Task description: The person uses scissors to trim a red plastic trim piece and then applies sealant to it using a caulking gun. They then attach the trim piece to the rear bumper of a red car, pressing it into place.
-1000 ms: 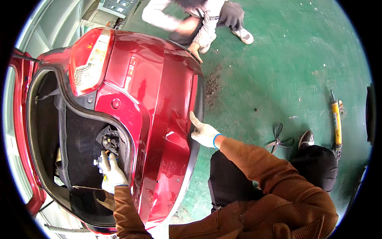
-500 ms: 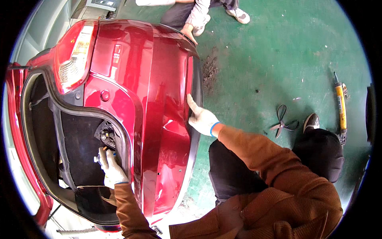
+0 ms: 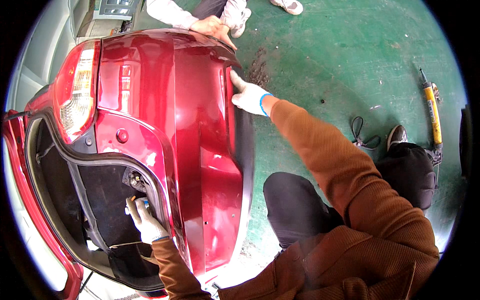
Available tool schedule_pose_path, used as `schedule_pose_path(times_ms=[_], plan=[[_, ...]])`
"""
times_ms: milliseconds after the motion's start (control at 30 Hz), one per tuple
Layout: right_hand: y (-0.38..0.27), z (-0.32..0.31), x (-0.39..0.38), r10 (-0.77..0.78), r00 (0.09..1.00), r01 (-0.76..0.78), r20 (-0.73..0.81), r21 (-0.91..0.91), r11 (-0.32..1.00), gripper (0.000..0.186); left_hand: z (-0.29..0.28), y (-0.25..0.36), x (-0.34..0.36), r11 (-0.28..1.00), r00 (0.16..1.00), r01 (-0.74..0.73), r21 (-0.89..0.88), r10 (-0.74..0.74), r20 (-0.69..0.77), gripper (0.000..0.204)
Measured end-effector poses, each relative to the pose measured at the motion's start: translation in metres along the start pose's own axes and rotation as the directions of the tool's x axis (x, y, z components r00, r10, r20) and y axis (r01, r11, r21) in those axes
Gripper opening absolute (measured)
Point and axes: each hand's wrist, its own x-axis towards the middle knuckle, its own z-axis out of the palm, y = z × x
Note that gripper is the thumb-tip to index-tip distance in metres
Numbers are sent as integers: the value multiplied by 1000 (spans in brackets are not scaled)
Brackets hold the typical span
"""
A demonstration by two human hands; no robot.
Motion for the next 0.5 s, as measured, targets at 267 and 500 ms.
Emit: schedule_pose_path(times_ms=[267, 500], plan=[[-6, 3, 3, 41, 999, -41, 18, -15, 999, 93, -5, -10, 7, 997, 1000, -29, 73, 28, 11, 60], [13, 26, -44, -30, 999, 33, 36, -83, 996, 93, 6, 3, 3, 1000, 1000, 8, -7, -8, -2, 62]])
